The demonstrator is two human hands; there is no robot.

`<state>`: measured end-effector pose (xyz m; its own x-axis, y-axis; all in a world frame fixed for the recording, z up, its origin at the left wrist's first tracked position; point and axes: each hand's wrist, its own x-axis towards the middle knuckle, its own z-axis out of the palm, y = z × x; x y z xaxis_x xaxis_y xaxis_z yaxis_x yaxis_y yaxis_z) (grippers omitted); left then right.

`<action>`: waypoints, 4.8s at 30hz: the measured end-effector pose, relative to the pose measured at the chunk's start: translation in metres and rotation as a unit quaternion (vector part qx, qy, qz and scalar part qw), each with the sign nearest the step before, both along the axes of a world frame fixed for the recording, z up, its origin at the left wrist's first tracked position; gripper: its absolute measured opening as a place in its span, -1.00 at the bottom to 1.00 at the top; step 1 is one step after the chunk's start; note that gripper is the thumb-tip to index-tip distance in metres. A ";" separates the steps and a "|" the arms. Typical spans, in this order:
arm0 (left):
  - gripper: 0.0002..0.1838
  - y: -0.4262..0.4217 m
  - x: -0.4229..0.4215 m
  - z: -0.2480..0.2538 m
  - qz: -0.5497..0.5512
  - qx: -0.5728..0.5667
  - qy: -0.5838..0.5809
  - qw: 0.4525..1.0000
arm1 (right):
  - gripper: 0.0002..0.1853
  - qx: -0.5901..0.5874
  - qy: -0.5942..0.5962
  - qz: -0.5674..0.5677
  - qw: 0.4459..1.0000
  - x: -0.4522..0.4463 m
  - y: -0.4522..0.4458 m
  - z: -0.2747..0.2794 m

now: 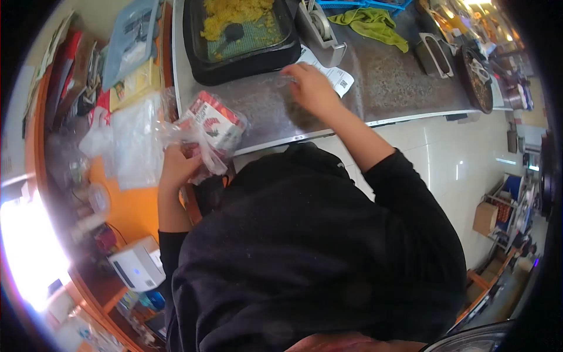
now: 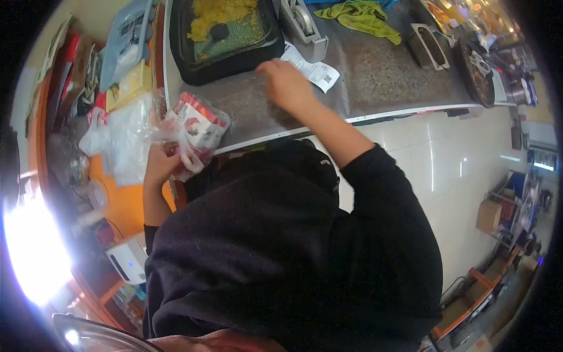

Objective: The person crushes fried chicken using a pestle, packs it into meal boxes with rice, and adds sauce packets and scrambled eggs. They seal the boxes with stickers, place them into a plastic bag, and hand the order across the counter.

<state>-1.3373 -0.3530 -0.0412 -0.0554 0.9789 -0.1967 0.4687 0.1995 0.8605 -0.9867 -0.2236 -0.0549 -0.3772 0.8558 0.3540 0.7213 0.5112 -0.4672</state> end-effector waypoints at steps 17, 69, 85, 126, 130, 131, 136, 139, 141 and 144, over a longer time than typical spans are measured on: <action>-0.60 0.073 0.277 0.013 0.232 0.021 -0.432 0.871 | -0.55 -0.166 0.028 0.296 0.940 0.091 -0.034 0.051; -0.72 -0.051 0.111 -0.033 0.263 -0.026 -0.227 0.937 | -0.71 -0.471 0.200 0.223 0.830 -0.223 0.065 -0.039; -0.74 -0.093 0.106 -0.049 0.323 -0.105 0.172 0.925 | -0.77 0.044 0.133 -0.048 0.989 0.102 0.087 0.015; -0.51 -0.368 -0.084 -0.041 0.518 0.093 -0.337 0.781 | -0.86 -0.237 0.087 0.649 0.718 -0.426 -0.310 -0.015; -0.50 -0.367 -0.081 -0.035 0.519 0.114 -0.349 0.772 | -0.92 -0.208 0.159 0.639 0.724 -0.423 -0.318 -0.019; -0.49 -0.367 -0.079 -0.034 0.520 0.113 -0.352 0.770 | -0.93 -0.182 0.164 0.651 0.719 -0.423 -0.316 -0.022; -0.47 -0.361 -0.068 -0.038 0.534 0.092 -0.334 0.771 | -0.87 -0.232 0.098 0.642 0.724 -0.411 -0.306 -0.011; -0.43 -0.351 -0.065 -0.027 0.561 0.069 -0.321 0.760 | -0.86 -0.234 0.060 0.654 0.717 -0.414 -0.299 -0.009; -0.40 -0.345 -0.061 -0.028 0.573 0.082 -0.345 0.739 | -0.87 -0.245 0.062 0.650 0.717 -0.418 -0.294 -0.008; -0.39 -0.338 -0.059 -0.028 0.584 0.112 -0.355 0.721 | -0.89 -0.275 0.056 0.638 0.717 -0.423 -0.294 -0.006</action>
